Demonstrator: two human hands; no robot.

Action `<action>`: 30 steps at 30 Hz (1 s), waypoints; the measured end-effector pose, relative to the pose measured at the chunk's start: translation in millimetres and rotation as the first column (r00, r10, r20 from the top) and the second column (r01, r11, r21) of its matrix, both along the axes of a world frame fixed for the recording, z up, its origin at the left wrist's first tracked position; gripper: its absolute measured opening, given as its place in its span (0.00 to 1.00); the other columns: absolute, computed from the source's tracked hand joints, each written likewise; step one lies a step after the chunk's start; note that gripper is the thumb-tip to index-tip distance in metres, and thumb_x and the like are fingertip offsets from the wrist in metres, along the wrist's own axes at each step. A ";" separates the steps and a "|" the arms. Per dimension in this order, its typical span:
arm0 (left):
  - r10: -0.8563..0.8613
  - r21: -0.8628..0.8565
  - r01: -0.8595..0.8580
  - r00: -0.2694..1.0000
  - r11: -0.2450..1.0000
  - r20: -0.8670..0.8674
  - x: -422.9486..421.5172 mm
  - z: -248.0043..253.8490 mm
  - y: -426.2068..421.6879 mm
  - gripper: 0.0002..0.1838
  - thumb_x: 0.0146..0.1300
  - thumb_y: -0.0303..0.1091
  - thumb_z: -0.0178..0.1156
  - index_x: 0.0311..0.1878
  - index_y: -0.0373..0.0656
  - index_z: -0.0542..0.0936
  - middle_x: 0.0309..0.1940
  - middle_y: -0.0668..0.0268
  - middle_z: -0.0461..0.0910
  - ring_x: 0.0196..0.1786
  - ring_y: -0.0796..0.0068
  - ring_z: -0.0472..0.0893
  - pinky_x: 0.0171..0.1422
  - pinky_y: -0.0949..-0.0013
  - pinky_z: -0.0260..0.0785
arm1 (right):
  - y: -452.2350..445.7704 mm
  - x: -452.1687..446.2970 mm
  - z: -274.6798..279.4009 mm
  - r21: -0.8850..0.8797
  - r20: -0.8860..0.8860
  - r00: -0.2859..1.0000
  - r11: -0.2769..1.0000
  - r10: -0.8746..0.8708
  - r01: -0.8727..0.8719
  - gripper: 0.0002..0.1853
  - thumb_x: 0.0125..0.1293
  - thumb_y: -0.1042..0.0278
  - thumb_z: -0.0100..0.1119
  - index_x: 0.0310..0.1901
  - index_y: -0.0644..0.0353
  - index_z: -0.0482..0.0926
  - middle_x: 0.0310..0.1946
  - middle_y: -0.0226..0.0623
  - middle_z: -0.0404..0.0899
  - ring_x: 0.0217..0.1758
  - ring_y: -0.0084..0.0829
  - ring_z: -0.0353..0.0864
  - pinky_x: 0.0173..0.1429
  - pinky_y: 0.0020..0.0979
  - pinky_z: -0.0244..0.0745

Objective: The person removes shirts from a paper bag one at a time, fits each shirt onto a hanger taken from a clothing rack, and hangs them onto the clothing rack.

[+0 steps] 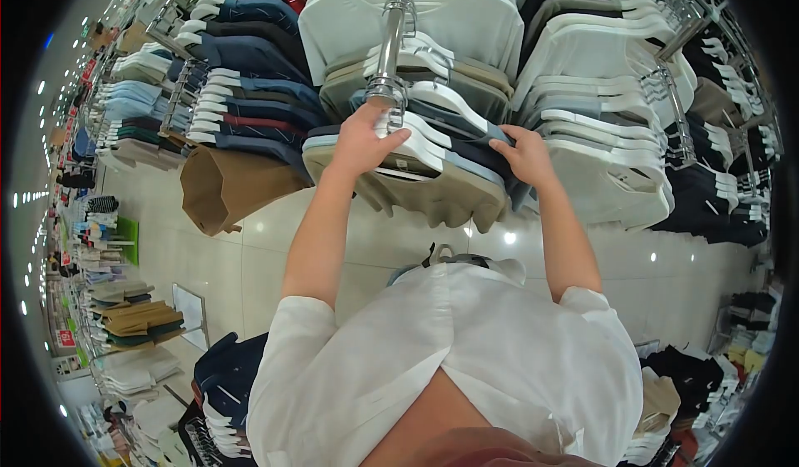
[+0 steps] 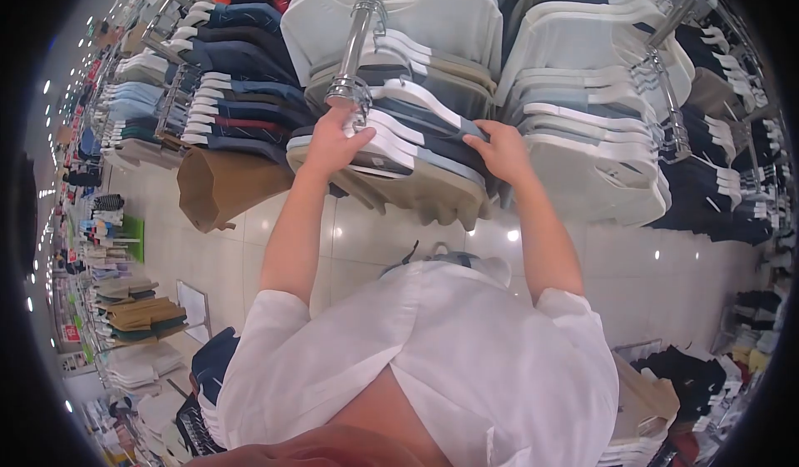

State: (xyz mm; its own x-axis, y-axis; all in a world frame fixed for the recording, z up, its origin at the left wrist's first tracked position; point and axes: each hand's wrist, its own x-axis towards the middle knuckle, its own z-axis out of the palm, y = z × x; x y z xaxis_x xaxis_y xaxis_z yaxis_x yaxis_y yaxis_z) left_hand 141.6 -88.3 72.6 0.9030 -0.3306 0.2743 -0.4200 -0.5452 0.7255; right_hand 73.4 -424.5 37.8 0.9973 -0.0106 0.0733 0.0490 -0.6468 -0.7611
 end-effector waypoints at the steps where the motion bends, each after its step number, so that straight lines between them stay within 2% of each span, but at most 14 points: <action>1: -0.006 0.010 0.006 1.000 1.000 -0.012 -0.5 1.8 -0.2 0.34 0.57 0.45 0.78 0.65 0.43 0.81 0.57 0.54 0.87 0.59 0.53 0.85 0.66 0.58 0.76 | 0.2 1.7 -6.0 -0.002 0.008 1.000 1.000 0.014 -0.014 0.22 0.68 0.54 0.71 0.55 0.63 0.87 0.45 0.54 0.88 0.46 0.55 0.87 0.52 0.42 0.80; 4: -0.013 -0.052 0.012 1.000 0.999 -0.010 -2.2 2.3 -2.4 0.33 0.58 0.46 0.78 0.59 0.33 0.81 0.53 0.47 0.86 0.57 0.51 0.86 0.66 0.57 0.75 | 2.0 10.0 -10.2 0.029 0.019 0.998 0.998 0.055 -0.056 0.22 0.69 0.55 0.71 0.55 0.63 0.87 0.45 0.54 0.88 0.45 0.53 0.87 0.52 0.41 0.80; 7: -0.007 -0.062 0.004 0.999 0.998 -0.036 -3.5 3.9 -4.3 0.33 0.57 0.46 0.79 0.59 0.34 0.82 0.54 0.48 0.85 0.60 0.50 0.84 0.67 0.56 0.74 | 6.1 20.7 -6.6 0.065 0.015 0.997 0.995 0.080 -0.081 0.21 0.69 0.56 0.71 0.56 0.63 0.87 0.44 0.54 0.89 0.43 0.50 0.87 0.52 0.40 0.80; 10: -0.006 0.091 -0.014 0.975 0.996 0.220 5.3 -12.3 -1.7 0.33 0.55 0.47 0.79 0.62 0.45 0.83 0.63 0.51 0.80 0.66 0.46 0.78 0.70 0.54 0.73 | 9.8 32.8 -8.9 0.078 0.005 0.993 0.990 0.117 -0.118 0.21 0.69 0.57 0.71 0.56 0.64 0.87 0.44 0.52 0.89 0.42 0.48 0.87 0.51 0.38 0.80; 11: 0.004 0.059 -0.017 0.978 0.998 0.207 6.6 -17.8 -0.8 0.31 0.54 0.47 0.79 0.59 0.46 0.83 0.59 0.52 0.78 0.65 0.44 0.75 0.70 0.51 0.71 | 10.8 36.4 -11.2 0.079 0.002 0.991 0.988 0.131 -0.131 0.20 0.69 0.57 0.70 0.56 0.64 0.87 0.44 0.52 0.89 0.41 0.47 0.87 0.51 0.38 0.80; 14: 0.036 0.036 -0.044 0.981 0.998 0.192 5.8 -20.8 -2.7 0.34 0.54 0.48 0.80 0.60 0.43 0.81 0.54 0.54 0.78 0.61 0.47 0.76 0.68 0.50 0.71 | 19.5 40.4 -16.8 0.149 0.007 0.978 0.967 0.207 -0.205 0.20 0.69 0.57 0.71 0.55 0.64 0.87 0.45 0.51 0.89 0.41 0.47 0.87 0.51 0.38 0.80; 15: 0.061 -0.016 -0.060 0.984 0.998 0.166 2.3 -19.0 -3.8 0.35 0.54 0.48 0.79 0.61 0.41 0.79 0.55 0.54 0.77 0.62 0.47 0.76 0.69 0.50 0.70 | 21.6 41.0 -6.8 0.070 -0.027 0.976 0.974 0.216 -0.214 0.20 0.70 0.57 0.70 0.55 0.64 0.87 0.46 0.51 0.89 0.43 0.48 0.87 0.53 0.39 0.80; 17: 0.104 -0.115 -0.091 0.988 0.989 0.112 -6.0 -14.6 -6.1 0.39 0.54 0.49 0.79 0.64 0.39 0.76 0.57 0.52 0.75 0.64 0.47 0.74 0.71 0.49 0.69 | 21.1 45.5 -9.0 0.069 -0.014 0.967 0.965 0.254 -0.252 0.19 0.70 0.58 0.70 0.54 0.64 0.87 0.46 0.51 0.89 0.44 0.50 0.86 0.54 0.40 0.79; 20: 0.241 -0.298 -0.119 0.877 0.947 0.416 2.2 -32.7 -6.5 0.42 0.56 0.50 0.78 0.67 0.36 0.72 0.63 0.49 0.71 0.68 0.46 0.71 0.74 0.49 0.65 | 21.7 50.8 -8.0 0.077 -0.003 0.953 0.951 0.302 -0.301 0.17 0.71 0.60 0.69 0.53 0.64 0.87 0.47 0.50 0.88 0.48 0.52 0.86 0.56 0.41 0.79; 21: 0.235 -0.390 -0.063 0.880 0.919 0.413 5.4 -26.3 -3.8 0.45 0.56 0.50 0.78 0.70 0.36 0.70 0.68 0.47 0.67 0.71 0.43 0.68 0.77 0.47 0.61 | 21.9 52.7 -6.8 0.081 0.001 0.949 0.946 0.316 -0.315 0.16 0.71 0.61 0.68 0.52 0.64 0.87 0.47 0.50 0.88 0.49 0.53 0.85 0.57 0.41 0.79; 24: 0.176 -0.304 0.001 0.812 0.953 0.556 -2.3 44.7 -10.2 0.42 0.57 0.40 0.75 0.73 0.37 0.70 0.68 0.51 0.68 0.71 0.50 0.70 0.80 0.52 0.61 | 18.8 60.1 -4.9 0.040 0.056 0.909 0.908 0.414 -0.416 0.16 0.71 0.61 0.68 0.52 0.65 0.86 0.49 0.50 0.86 0.53 0.53 0.84 0.59 0.41 0.78; 27: 0.050 -0.069 -0.015 0.839 0.997 0.543 2.6 72.8 -21.3 0.37 0.62 0.42 0.73 0.73 0.42 0.74 0.63 0.51 0.72 0.67 0.50 0.73 0.76 0.54 0.66 | 18.3 65.1 -5.8 -0.009 0.048 0.899 0.900 0.435 -0.435 0.16 0.71 0.62 0.68 0.52 0.67 0.86 0.50 0.51 0.86 0.55 0.53 0.83 0.60 0.42 0.77; 30: 0.093 -0.099 -0.053 0.882 0.994 0.461 8.1 69.8 -27.7 0.28 0.58 0.44 0.78 0.60 0.42 0.83 0.53 0.56 0.75 0.57 0.52 0.75 0.64 0.56 0.71 | 22.7 62.2 -6.9 -0.027 0.045 0.917 0.918 0.397 -0.396 0.19 0.70 0.63 0.69 0.56 0.67 0.84 0.53 0.51 0.85 0.58 0.53 0.83 0.64 0.43 0.77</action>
